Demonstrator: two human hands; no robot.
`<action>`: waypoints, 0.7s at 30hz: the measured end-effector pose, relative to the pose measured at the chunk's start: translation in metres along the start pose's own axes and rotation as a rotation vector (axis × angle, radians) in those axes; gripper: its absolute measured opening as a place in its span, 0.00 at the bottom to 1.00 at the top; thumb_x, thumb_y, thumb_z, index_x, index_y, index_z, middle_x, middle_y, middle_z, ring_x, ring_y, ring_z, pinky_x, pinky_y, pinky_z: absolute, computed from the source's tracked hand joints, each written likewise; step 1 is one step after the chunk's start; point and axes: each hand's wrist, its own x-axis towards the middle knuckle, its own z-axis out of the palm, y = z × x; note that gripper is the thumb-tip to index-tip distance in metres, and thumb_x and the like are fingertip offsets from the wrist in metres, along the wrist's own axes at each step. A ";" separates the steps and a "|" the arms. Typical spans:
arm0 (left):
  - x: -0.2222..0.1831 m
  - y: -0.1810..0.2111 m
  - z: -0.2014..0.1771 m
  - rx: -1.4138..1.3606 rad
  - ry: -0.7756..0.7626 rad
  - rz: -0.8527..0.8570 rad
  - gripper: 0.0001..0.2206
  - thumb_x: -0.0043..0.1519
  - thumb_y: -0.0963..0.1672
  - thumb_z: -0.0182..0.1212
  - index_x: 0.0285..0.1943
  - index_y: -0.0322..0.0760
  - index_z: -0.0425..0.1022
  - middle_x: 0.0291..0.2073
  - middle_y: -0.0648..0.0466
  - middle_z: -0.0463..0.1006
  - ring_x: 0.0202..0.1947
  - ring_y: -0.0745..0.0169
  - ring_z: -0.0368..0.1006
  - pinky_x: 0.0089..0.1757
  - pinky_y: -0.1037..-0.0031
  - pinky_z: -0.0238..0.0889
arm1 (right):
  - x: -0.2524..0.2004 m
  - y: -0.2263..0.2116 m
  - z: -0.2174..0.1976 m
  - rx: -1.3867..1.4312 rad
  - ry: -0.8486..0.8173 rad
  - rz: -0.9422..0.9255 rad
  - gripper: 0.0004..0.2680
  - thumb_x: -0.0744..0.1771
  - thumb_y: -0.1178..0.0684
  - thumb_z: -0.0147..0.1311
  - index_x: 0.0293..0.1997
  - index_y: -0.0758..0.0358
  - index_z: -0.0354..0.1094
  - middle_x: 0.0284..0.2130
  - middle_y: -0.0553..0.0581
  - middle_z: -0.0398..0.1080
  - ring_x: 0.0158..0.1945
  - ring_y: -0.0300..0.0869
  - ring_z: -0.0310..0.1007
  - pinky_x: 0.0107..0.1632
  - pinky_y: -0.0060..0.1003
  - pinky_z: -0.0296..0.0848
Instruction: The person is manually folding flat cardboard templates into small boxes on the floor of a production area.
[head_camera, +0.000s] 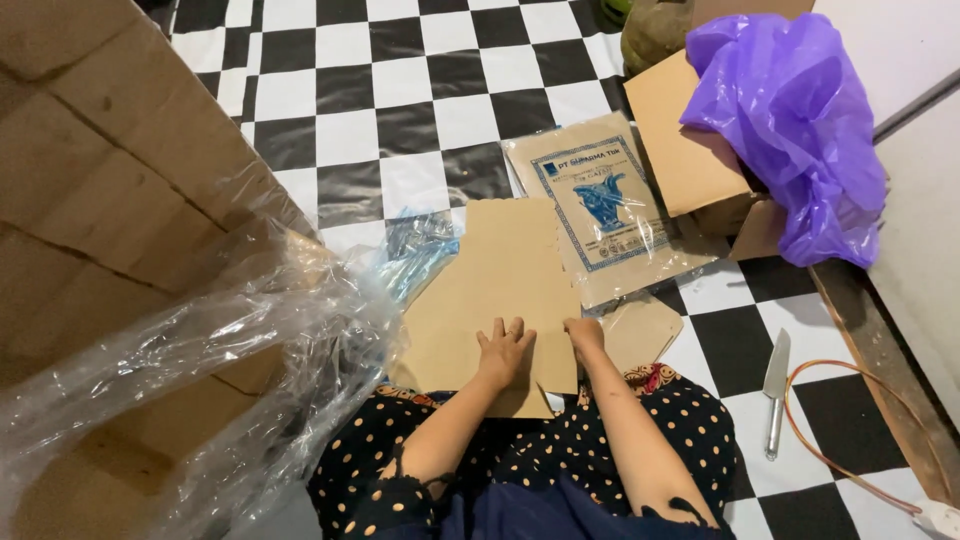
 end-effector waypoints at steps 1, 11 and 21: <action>-0.004 0.002 -0.003 -0.001 -0.005 0.001 0.19 0.69 0.41 0.46 0.68 0.58 0.62 0.72 0.52 0.57 0.73 0.32 0.46 0.56 0.23 0.48 | -0.016 -0.011 -0.010 -0.001 -0.001 0.005 0.08 0.61 0.52 0.58 0.34 0.65 0.77 0.29 0.62 0.76 0.40 0.54 0.79 0.39 0.48 0.73; 0.024 0.005 -0.011 0.129 -0.132 -0.043 0.25 0.61 0.40 0.60 0.65 0.59 0.60 0.70 0.52 0.53 0.60 0.39 0.52 0.41 0.40 0.62 | -0.041 -0.046 -0.016 0.034 -0.110 -0.091 0.21 0.58 0.55 0.59 0.59 0.60 0.71 0.53 0.64 0.72 0.59 0.58 0.71 0.56 0.51 0.70; 0.024 0.000 0.015 0.291 0.026 -0.092 0.18 0.70 0.40 0.47 0.69 0.51 0.69 0.71 0.60 0.61 0.59 0.53 0.58 0.41 0.49 0.69 | -0.097 -0.083 -0.018 -1.004 -0.346 -0.547 0.21 0.64 0.55 0.44 0.66 0.48 0.64 0.61 0.50 0.59 0.62 0.53 0.55 0.57 0.50 0.58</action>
